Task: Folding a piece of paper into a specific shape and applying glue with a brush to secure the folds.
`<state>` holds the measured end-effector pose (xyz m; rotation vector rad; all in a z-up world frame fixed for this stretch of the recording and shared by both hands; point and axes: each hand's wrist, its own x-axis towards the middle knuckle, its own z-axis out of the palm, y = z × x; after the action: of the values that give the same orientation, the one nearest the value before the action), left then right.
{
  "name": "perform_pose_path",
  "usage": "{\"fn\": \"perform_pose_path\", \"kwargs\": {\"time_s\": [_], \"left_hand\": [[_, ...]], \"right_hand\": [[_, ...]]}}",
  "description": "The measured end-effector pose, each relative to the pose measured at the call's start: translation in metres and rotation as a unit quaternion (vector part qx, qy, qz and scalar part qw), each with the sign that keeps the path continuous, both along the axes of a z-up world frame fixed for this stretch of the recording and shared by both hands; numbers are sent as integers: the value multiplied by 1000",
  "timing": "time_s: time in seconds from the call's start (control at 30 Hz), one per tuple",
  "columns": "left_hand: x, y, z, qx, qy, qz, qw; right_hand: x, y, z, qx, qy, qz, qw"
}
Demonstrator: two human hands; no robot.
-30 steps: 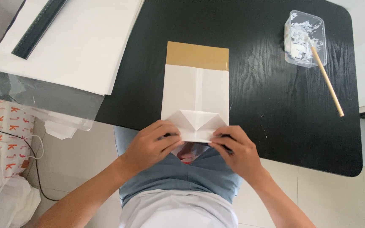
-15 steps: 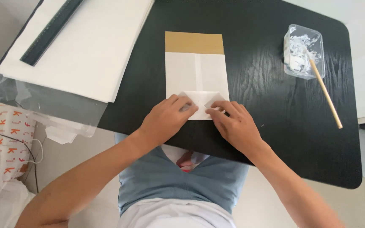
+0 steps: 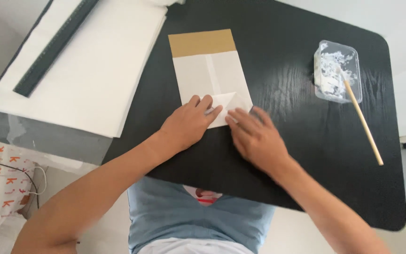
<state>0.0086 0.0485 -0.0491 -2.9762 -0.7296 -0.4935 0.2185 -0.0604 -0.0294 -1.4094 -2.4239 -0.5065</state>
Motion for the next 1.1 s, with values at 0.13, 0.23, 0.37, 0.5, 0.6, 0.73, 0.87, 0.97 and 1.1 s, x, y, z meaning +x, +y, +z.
{"fn": "perform_pose_path", "kwargs": {"time_s": [0.13, 0.23, 0.37, 0.5, 0.6, 0.73, 0.87, 0.97, 1.1], "left_hand": [[1, 5, -5, -31, 4, -12, 999], [0, 8, 3, -27, 25, -16, 999], [-3, 8, 11, -70, 41, -18, 997], [-4, 11, 15, -108, 43, -25, 993], [-5, 12, 10, -100, 41, -20, 994], [-5, 13, 8, -82, 49, -36, 995], [-5, 15, 12, -67, 67, -46, 994], [-3, 16, 12, -99, 55, -48, 992], [-2, 19, 16, -138, 65, -41, 987]], "right_hand": [[-26, -20, 4, -123, 27, -49, 991], [-31, -21, 1, -158, 2, -85, 984], [-27, -20, 2, -213, -11, -112, 970], [-25, -19, 8, -234, -13, -127, 964], [-19, -19, 6, -229, 0, -125, 965], [-11, -18, 5, -210, -24, -110, 971], [-5, -13, 15, -250, -12, -97, 963], [3, -10, 15, -238, -31, -71, 968], [1, -4, 30, -277, -32, -79, 957]]}}
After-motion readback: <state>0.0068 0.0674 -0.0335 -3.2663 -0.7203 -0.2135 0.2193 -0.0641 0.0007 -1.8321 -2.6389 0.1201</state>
